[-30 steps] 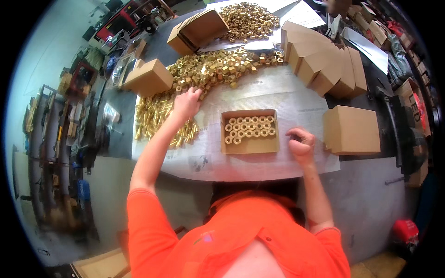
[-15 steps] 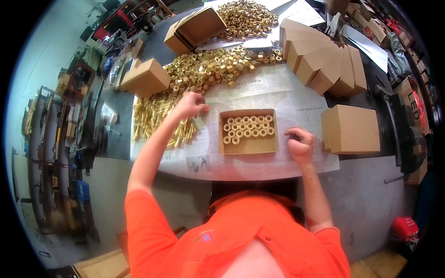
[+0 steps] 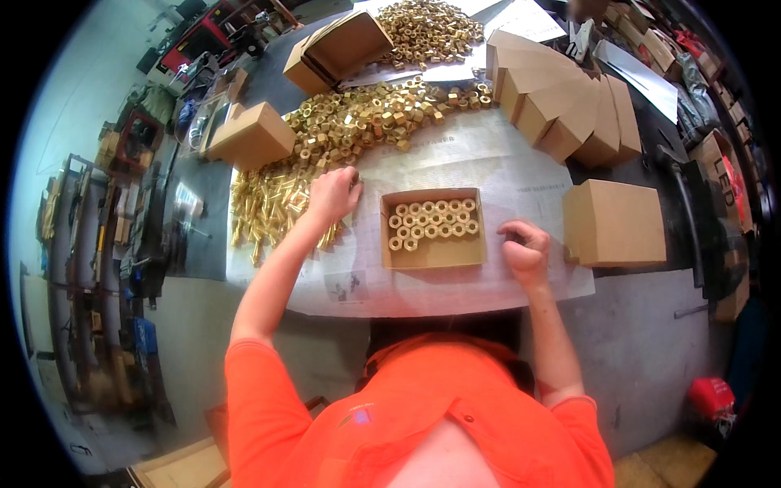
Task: The person picks brass nuts from a large pile on a table and places them one by one into a small cardboard box. The person continues filling the box until it is full, then closes the box with a paper insert.
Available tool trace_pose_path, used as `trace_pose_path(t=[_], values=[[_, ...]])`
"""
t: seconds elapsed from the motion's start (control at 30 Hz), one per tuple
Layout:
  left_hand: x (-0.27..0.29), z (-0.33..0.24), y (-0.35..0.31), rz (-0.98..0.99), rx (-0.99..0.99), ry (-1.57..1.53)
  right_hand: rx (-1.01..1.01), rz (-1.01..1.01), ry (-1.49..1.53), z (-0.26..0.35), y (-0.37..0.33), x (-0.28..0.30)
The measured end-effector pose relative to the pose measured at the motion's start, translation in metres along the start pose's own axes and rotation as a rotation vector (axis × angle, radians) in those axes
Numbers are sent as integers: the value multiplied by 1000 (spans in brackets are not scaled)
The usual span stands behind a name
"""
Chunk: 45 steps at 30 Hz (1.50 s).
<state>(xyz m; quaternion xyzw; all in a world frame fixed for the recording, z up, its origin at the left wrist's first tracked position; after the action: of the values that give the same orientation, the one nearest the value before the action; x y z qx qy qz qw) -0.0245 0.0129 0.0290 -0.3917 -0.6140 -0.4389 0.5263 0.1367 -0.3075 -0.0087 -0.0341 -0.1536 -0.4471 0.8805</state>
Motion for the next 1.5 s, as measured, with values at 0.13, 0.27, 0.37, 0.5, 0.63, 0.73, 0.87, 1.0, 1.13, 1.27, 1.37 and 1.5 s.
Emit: trace_pose_path(t=[0.13,0.27,0.37,0.5,0.63,0.73,0.87,1.0,1.13,1.27,1.37,1.5], values=[[1,5,3,10,65,-135,9,-13,25,4,0,-1],[22,-6,11,-24,57,-335,-18,-22,59,0,0,0],[57,-58,11,-30,-88,-536,-13,-9,93,-3,-1,-2],[48,-122,-10,84,-460,-515,-20,-23,76,8,-2,0],[22,-142,-20,265,-521,-386,-27,-18,129,6,-1,-1],[9,-137,-18,324,-526,-374,-14,-17,115,5,0,-1],[1,-132,-17,247,-563,-317,20,-37,95,2,0,-2],[1,-133,-19,251,-622,-217,-11,-25,106,2,0,-2],[3,-132,-23,180,-696,-196,-7,-26,81,2,0,-1],[4,-131,-22,189,-655,-234,-5,-24,70,2,0,-2],[4,-130,-22,178,-660,-235,-2,-25,76,2,0,-2],[-1,-128,-21,186,-641,-240,-10,-23,51,3,1,-2]])
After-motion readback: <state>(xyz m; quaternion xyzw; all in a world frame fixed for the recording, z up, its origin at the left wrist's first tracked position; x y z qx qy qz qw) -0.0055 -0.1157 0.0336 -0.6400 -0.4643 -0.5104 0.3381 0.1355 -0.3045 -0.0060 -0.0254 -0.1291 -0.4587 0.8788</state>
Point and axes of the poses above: each hand's wrist, its own y-axis towards the middle knuckle, its own x-axis out of the back of the hand, z = x × y, the point moved 5 cm from there along y, towards the middle knuckle, and after that the axes turned 10 degrees about -x, right-handed, at the moved point
